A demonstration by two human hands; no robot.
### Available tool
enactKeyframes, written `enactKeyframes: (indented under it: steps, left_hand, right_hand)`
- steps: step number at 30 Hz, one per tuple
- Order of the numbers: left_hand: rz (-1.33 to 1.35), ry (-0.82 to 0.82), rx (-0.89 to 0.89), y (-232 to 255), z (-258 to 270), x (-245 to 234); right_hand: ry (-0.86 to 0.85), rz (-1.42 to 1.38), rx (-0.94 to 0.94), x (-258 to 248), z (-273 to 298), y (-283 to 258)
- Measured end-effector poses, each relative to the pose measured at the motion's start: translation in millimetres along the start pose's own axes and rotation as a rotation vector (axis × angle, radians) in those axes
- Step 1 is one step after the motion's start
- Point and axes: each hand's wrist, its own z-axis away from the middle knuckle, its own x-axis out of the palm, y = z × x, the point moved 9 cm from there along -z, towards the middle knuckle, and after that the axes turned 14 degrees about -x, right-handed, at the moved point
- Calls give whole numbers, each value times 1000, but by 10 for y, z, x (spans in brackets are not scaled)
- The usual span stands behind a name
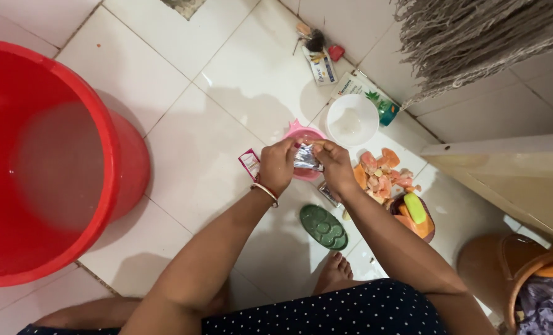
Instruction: The person scoops water from a red bucket into a pink cup, pours it into a white container, and scrubs the inside with a green sponge. They rinse the container and sponge, then place small sachets into the pink cup and gather orange peels from the floor.
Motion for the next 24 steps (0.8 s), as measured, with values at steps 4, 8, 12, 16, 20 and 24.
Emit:
enactKeyframes:
  steps: [4,8,12,16,20,24]
  left_hand:
    - [-42,12,-145,-108,-62,-19]
    - [-60,43,-36,-28,-25,-17]
    - [-97,36,74,61,26,3]
    - [7,-5,-2,53,38,-29]
    - [-17,-39,26,68,47,45]
    - [-8,-16,26,17,5,24]
  right_hand:
    - [-30,144,-107,-82,-6,-6]
    - [87,248,-117,-229,19,55]
    - [152,142,5,-305,30,158]
    - [149,239,83,-442,1,237]
    - [168,413,-48,-487,-63,137]
    - [281,473,-51,-579,-191,31]
